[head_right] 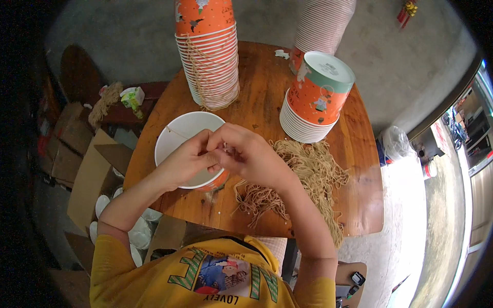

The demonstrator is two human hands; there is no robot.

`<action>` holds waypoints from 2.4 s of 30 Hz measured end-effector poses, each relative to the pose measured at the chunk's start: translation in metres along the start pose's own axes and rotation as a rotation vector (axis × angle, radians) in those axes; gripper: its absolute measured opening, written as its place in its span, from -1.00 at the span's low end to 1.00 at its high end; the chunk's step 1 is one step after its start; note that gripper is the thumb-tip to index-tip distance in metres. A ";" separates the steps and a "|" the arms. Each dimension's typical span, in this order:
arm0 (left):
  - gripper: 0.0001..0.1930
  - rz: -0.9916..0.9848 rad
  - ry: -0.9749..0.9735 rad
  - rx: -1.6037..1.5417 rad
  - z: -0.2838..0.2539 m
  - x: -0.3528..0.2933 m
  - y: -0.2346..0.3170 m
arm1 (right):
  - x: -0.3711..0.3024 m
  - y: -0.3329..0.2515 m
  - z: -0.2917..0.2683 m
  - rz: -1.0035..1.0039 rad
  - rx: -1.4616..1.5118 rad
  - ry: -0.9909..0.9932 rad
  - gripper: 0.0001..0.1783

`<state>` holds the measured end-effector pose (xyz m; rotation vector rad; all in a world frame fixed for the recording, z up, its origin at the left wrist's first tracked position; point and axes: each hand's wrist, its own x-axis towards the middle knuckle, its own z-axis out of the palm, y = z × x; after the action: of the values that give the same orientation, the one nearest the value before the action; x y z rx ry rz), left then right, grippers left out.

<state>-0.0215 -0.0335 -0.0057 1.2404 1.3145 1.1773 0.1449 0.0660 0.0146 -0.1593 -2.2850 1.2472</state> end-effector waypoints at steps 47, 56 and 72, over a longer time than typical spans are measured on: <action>-0.87 0.550 -0.156 0.955 0.009 0.010 0.014 | -0.050 0.038 0.025 0.184 0.205 0.341 -0.89; -0.93 -0.235 -0.211 -0.130 -0.003 0.028 0.005 | -0.050 0.038 0.035 0.134 0.234 0.474 -0.87; -0.81 -0.228 -0.125 -0.190 -0.003 0.023 0.013 | -0.050 0.018 0.028 -0.069 -0.476 0.459 -0.67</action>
<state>-0.0239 -0.0106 0.0069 0.9833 1.1875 1.0194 0.1706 0.0384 -0.0319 -0.4784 -2.1083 0.5375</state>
